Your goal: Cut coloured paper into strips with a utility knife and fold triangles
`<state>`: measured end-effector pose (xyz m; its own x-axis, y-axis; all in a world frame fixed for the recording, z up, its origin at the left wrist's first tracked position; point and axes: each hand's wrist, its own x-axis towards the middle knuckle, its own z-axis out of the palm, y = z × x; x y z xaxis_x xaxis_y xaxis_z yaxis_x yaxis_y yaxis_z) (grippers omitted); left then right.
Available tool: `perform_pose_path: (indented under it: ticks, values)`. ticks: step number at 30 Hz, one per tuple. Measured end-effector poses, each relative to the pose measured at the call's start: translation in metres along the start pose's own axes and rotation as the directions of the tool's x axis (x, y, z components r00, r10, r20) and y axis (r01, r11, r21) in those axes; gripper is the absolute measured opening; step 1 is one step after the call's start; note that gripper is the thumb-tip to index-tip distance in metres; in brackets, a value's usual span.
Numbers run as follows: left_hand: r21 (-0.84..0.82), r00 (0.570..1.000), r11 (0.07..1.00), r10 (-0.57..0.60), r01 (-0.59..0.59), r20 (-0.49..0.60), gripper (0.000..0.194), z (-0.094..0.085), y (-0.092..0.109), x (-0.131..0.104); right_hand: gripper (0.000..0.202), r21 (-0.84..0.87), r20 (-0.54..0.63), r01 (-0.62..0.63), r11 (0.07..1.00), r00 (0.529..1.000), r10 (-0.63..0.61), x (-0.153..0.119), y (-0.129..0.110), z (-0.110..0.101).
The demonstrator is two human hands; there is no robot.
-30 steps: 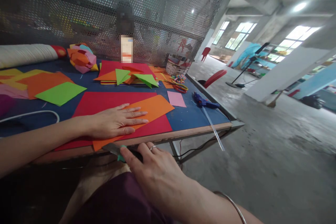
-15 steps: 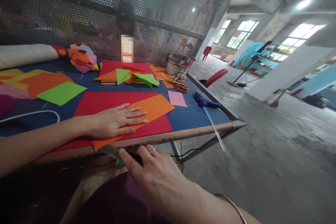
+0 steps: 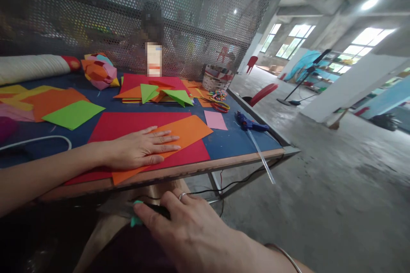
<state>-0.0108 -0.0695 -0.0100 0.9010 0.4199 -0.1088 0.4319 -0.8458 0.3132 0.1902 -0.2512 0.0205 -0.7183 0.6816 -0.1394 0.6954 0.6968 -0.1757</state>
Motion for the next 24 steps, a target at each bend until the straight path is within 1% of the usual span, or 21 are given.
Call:
perform_pose_path:
  ticks: [2, 4, 5, 7, 9, 11, 13, 15, 18, 20, 21, 22, 24]
  values:
    - [-0.005, 1.000, 1.000, -0.006, 0.006, 0.001, 0.052, 0.000, 0.000, 0.000, 0.053, 0.052, -0.072, -0.037, 0.998, 0.997, 0.041, -0.008, 0.001, -0.006]
    - [-0.008, 0.999, 0.999, -0.031, 0.031, -0.006, 0.055, -0.001, 0.001, 0.000, 0.049, 0.114, -0.204, -0.080, 0.990, 0.974, 0.102, -0.018, 0.009, -0.009]
    - [-0.007, 0.998, 0.998, -0.059, 0.059, -0.022, 0.058, -0.002, 0.002, 0.000, 0.048, 0.136, -0.275, -0.110, 0.985, 0.950, 0.145, -0.023, 0.016, -0.010]
    - [-0.007, 0.983, 0.987, -0.158, 0.158, -0.089, 0.068, -0.003, 0.003, -0.002, 0.049, 0.150, -0.397, -0.205, 0.967, 0.883, 0.248, -0.030, 0.036, -0.011]
    - [-0.017, 0.943, 0.957, -0.289, 0.290, -0.167, 0.083, -0.005, 0.004, -0.004, 0.047, 0.123, -0.474, -0.351, 0.928, 0.801, 0.366, -0.034, 0.062, -0.010]
    - [-0.031, 0.894, 0.915, -0.401, 0.403, -0.201, 0.102, -0.008, 0.005, -0.005, 0.046, 0.088, -0.527, -0.466, 0.880, 0.728, 0.438, -0.034, 0.089, -0.009]
    - [-0.039, 0.862, 0.880, -0.471, 0.473, -0.185, 0.114, -0.011, 0.005, -0.004, 0.047, 0.063, -0.556, -0.559, 0.827, 0.668, 0.494, -0.031, 0.112, -0.006]
    - [-0.046, 0.842, 0.856, -0.516, 0.515, -0.156, 0.118, -0.014, 0.005, -0.001, 0.049, 0.059, -0.565, -0.613, 0.788, 0.630, 0.533, -0.027, 0.130, -0.005]
    - [-0.071, 0.820, 0.828, -0.561, 0.557, -0.112, 0.123, -0.019, 0.005, 0.007, 0.049, 0.063, -0.570, -0.665, 0.744, 0.588, 0.574, -0.019, 0.148, -0.003]
    - [-0.096, 0.806, 0.810, -0.586, 0.578, -0.085, 0.122, -0.023, 0.003, 0.012, 0.048, 0.063, -0.572, -0.693, 0.718, 0.565, 0.595, -0.015, 0.155, -0.001]
    - [-0.110, 0.800, 0.802, -0.595, 0.587, -0.076, 0.116, -0.026, 0.002, 0.014, 0.047, 0.062, -0.573, -0.704, 0.707, 0.555, 0.603, -0.013, 0.158, -0.001]
    - [-0.124, 0.796, 0.796, -0.602, 0.592, -0.066, 0.106, -0.029, 0.001, 0.015, 0.047, 0.060, -0.573, -0.714, 0.697, 0.547, 0.610, -0.012, 0.162, 0.000]
    - [-0.148, 0.792, 0.788, -0.609, 0.598, -0.041, 0.077, -0.035, -0.002, 0.017, 0.047, 0.054, -0.574, -0.729, 0.682, 0.536, 0.619, -0.010, 0.169, 0.003]
